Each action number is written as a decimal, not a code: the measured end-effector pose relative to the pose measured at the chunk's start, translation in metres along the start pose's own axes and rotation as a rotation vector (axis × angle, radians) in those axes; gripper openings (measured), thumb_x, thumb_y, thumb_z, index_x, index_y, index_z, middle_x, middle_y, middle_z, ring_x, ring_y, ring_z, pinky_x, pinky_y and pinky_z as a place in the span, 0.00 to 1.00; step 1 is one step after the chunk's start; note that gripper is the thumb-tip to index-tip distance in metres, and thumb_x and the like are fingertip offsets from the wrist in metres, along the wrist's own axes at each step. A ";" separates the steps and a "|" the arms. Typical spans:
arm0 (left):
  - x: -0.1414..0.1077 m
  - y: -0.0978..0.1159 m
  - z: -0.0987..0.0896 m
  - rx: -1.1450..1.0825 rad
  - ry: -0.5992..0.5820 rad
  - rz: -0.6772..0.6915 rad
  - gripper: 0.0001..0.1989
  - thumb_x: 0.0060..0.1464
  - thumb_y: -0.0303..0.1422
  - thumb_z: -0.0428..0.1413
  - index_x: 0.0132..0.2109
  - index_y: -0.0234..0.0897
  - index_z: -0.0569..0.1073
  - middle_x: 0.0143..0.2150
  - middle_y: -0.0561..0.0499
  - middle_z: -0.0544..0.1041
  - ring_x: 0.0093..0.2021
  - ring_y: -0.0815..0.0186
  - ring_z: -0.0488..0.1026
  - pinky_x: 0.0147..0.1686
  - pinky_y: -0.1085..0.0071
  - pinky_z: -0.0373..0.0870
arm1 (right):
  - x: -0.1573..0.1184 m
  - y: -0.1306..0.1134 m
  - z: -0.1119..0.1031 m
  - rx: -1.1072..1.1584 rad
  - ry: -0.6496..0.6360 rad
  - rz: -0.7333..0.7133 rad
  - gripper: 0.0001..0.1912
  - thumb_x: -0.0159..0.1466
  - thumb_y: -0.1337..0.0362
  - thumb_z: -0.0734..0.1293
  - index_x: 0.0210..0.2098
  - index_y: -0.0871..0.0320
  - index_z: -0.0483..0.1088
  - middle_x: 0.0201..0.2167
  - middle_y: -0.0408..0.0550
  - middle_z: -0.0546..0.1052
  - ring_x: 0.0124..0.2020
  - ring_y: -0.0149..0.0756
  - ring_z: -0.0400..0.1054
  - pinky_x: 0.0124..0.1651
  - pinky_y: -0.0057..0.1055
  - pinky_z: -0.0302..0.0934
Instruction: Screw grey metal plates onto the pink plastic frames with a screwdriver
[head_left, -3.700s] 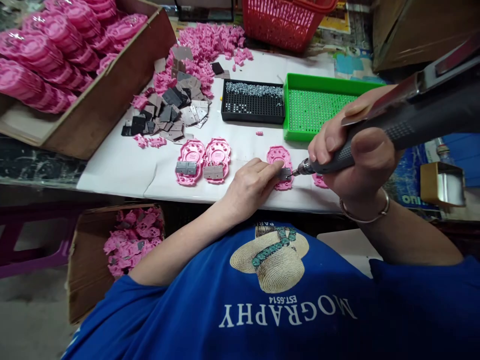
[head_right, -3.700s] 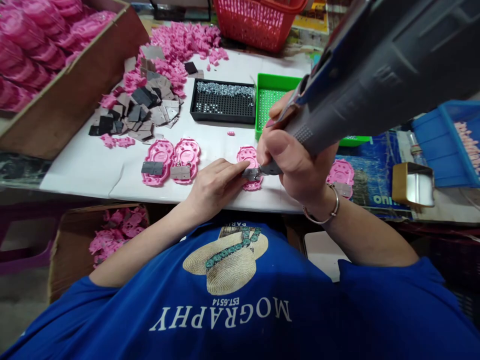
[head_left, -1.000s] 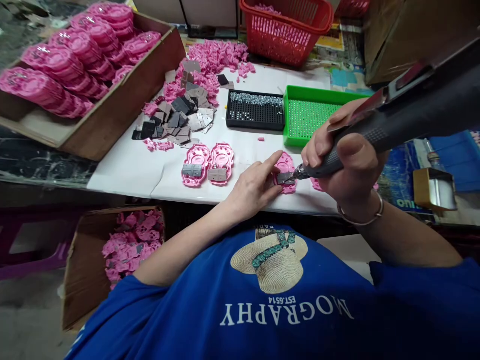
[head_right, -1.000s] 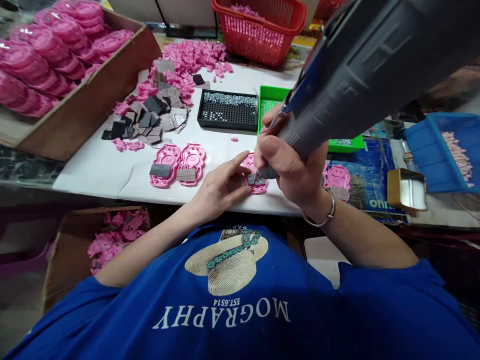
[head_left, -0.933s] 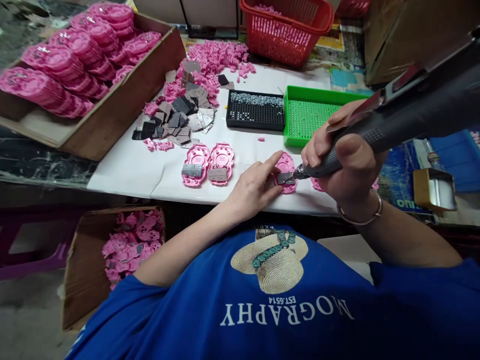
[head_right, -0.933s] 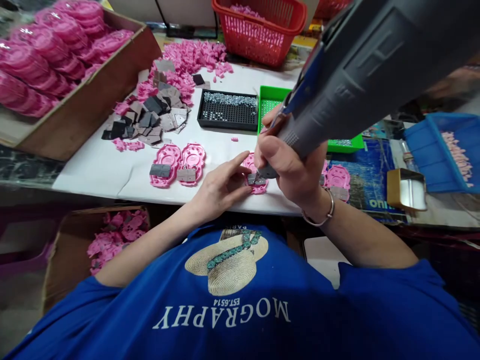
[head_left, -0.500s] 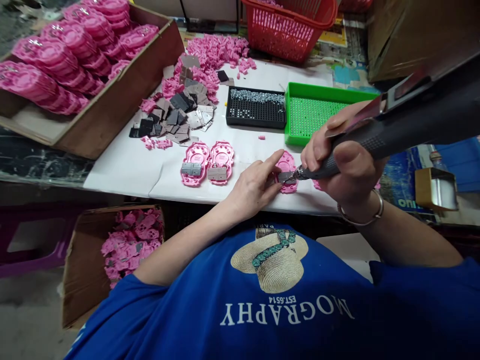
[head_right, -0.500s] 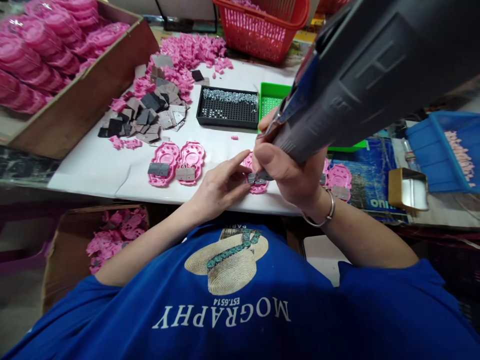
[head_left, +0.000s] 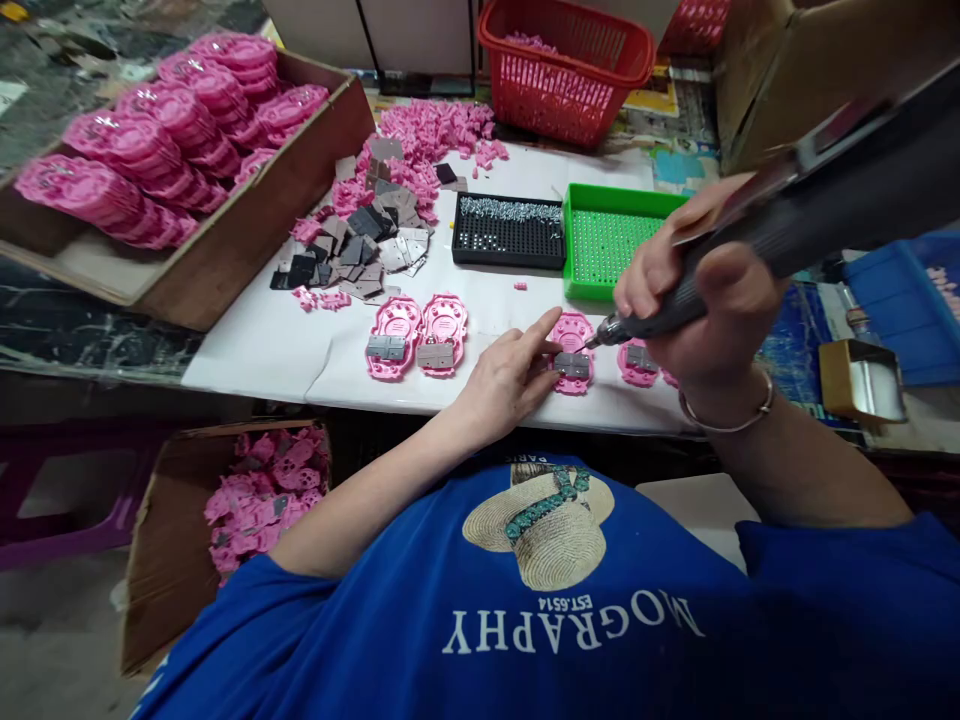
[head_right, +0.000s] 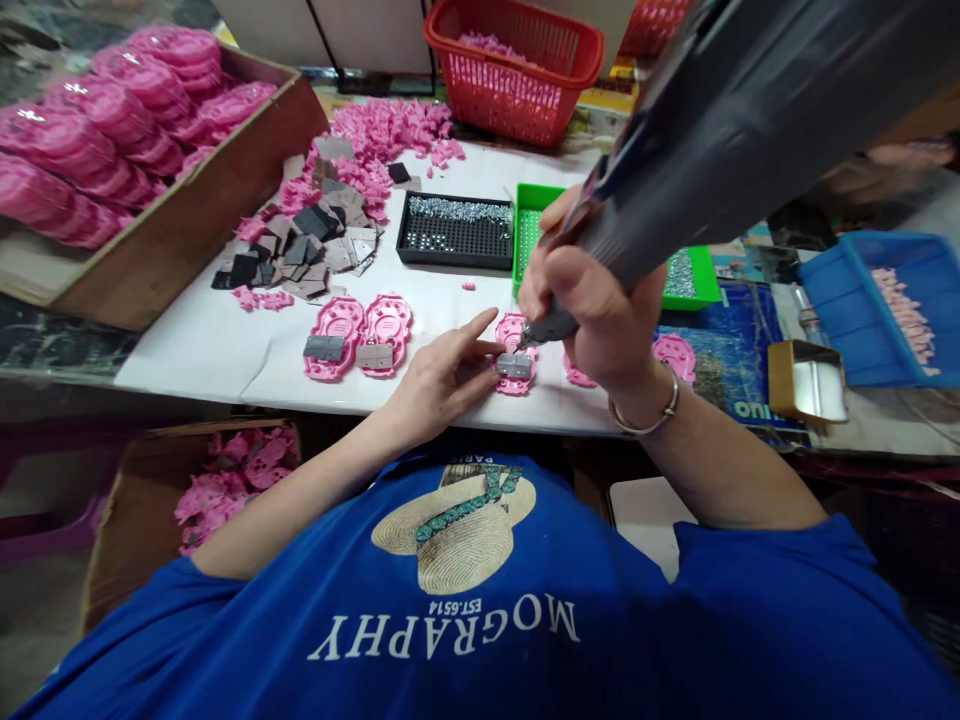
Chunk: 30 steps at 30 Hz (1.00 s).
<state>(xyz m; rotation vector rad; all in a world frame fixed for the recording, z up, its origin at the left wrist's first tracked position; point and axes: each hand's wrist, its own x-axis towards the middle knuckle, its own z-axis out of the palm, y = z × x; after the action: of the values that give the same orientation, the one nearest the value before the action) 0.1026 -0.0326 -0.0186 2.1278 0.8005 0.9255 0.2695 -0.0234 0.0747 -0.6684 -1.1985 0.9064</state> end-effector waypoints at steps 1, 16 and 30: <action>0.000 0.000 0.000 0.002 0.004 0.005 0.32 0.60 0.28 0.56 0.69 0.38 0.57 0.49 0.46 0.79 0.42 0.66 0.75 0.47 0.67 0.72 | 0.004 -0.004 -0.001 -0.021 0.034 -0.040 0.10 0.52 0.54 0.74 0.31 0.47 0.73 0.18 0.37 0.61 0.14 0.29 0.52 0.16 0.32 0.49; 0.004 0.012 0.000 0.382 -0.086 0.189 0.08 0.65 0.27 0.51 0.47 0.31 0.73 0.43 0.41 0.74 0.43 0.60 0.70 0.40 0.64 0.75 | 0.066 0.038 -0.043 -0.311 0.260 -0.176 0.10 0.57 0.50 0.70 0.36 0.41 0.66 0.28 0.35 0.73 0.20 0.32 0.58 0.25 0.37 0.55; 0.003 0.007 0.000 0.337 -0.078 0.172 0.09 0.64 0.25 0.51 0.49 0.32 0.73 0.46 0.41 0.73 0.45 0.60 0.69 0.42 0.63 0.75 | 0.061 0.054 -0.050 -0.278 0.237 -0.154 0.14 0.55 0.48 0.73 0.35 0.44 0.68 0.31 0.39 0.73 0.18 0.30 0.59 0.21 0.37 0.54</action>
<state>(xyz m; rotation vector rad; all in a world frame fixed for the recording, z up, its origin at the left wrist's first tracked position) 0.1065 -0.0345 -0.0120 2.5424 0.7875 0.8332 0.3119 0.0574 0.0461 -0.8672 -1.1541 0.5197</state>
